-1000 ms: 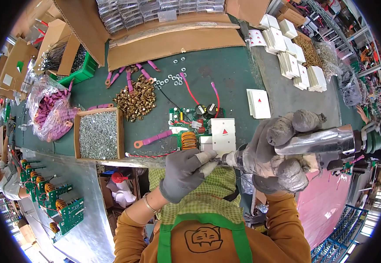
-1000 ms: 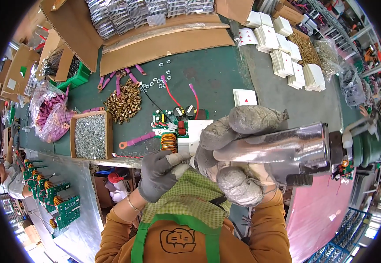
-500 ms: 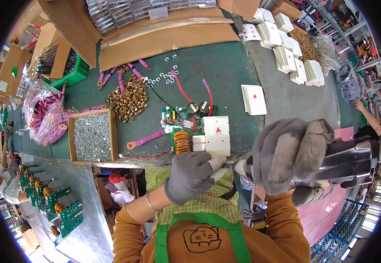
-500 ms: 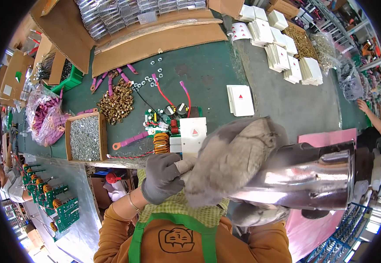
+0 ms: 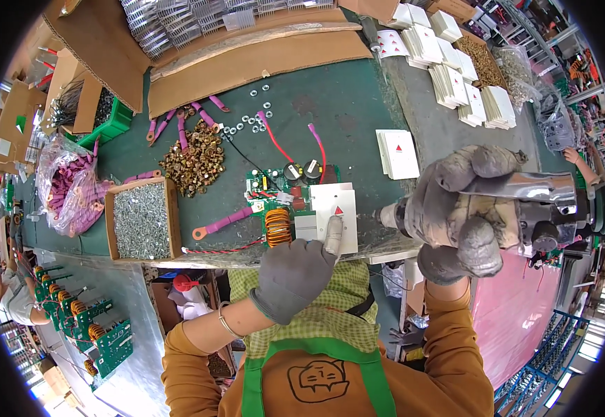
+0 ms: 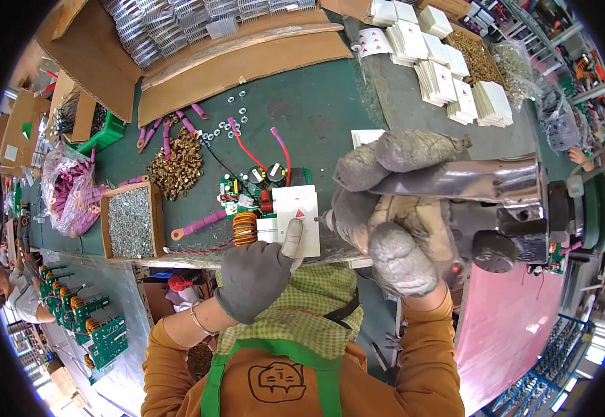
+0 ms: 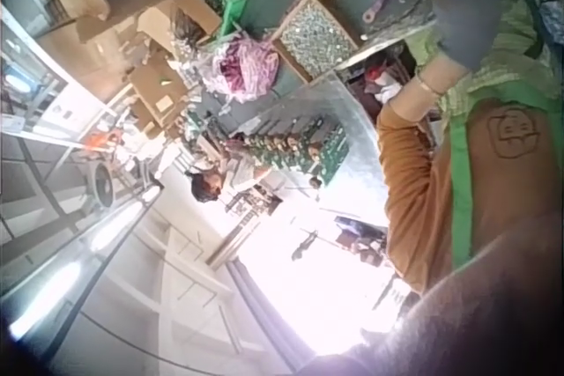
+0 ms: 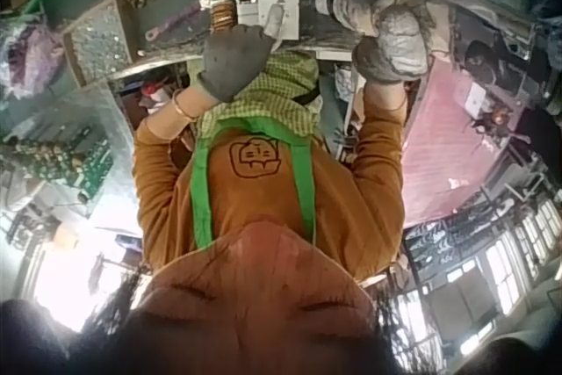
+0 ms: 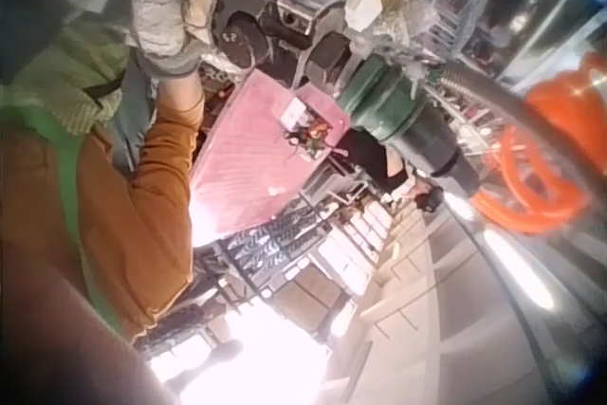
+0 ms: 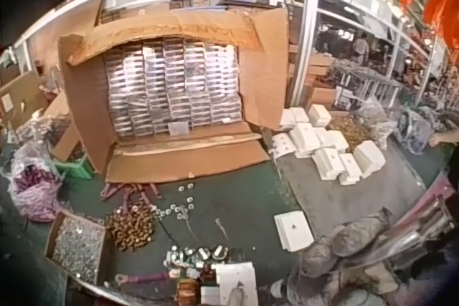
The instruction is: The person assembles circuit boards by attaching wires and covers, driving screws into the boards using a pneumatic screwdriver, and setting the completed boards onto the table.
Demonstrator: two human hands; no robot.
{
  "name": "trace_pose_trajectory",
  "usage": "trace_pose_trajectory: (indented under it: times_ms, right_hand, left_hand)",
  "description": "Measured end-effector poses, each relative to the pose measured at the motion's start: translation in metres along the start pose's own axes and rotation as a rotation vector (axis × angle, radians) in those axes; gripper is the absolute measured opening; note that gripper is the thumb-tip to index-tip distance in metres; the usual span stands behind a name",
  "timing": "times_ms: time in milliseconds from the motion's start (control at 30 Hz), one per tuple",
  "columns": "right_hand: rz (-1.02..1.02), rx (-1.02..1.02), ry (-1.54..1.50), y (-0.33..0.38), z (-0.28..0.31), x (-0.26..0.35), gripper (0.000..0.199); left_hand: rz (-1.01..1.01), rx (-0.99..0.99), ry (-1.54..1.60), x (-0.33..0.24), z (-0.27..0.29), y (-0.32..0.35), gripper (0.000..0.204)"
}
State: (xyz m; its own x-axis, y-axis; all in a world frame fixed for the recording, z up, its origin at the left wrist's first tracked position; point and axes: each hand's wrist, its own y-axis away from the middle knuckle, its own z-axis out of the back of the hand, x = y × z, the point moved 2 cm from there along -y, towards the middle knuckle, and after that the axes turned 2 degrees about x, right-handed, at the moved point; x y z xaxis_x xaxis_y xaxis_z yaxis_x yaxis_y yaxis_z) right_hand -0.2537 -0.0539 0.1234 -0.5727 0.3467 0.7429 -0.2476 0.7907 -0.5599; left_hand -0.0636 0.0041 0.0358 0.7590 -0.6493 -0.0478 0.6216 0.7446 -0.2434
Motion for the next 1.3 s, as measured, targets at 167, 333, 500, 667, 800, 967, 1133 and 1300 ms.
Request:
trace_pose_trajectory:
  times_ms: [167, 333, 500, 667, 800, 967, 1133, 1300]
  right_hand:
    - [-0.016, -0.098, -0.012, 0.016, 0.011, -0.019, 0.072]
    - [-0.06, -0.499, 0.341, 0.053, 0.038, -0.051, 0.072]
    - [-0.416, 0.085, 0.911, 0.057, 0.033, -0.096, 0.042]
    - [-0.195, 0.073, 0.124, 0.019, 0.008, -0.08, 0.059]
    - [-0.264, -0.071, 0.329, 0.005, -0.004, -0.064, 0.052]
    - [0.125, 0.171, -0.038, 0.01, 0.016, -0.055, 0.021]
    - [-0.124, 0.176, -0.189, -0.007, -0.053, -0.007, 0.057]
    - [-0.119, 0.046, -0.159, 0.005, -0.062, -0.014, 0.057]
  left_hand:
    - [-0.011, 0.012, -0.015, 0.001, -0.004, 0.002, 0.069]
    - [-0.018, 0.003, -0.005, 0.002, -0.003, 0.001, 0.068]
    - [0.003, -0.073, 0.052, 0.003, 0.0, -0.001, 0.067]
    - [-0.002, -0.03, 0.058, 0.002, -0.002, 0.002, 0.067]
    - [0.047, -0.039, 0.091, 0.004, 0.003, 0.002, 0.062]
    - [0.285, 0.03, 1.452, 0.031, 0.023, 0.0, 0.059]
    - [0.743, 0.432, 2.228, 0.042, 0.017, 0.004, 0.098]
    - [0.716, 0.455, 2.268, 0.04, 0.015, 0.004, 0.1]
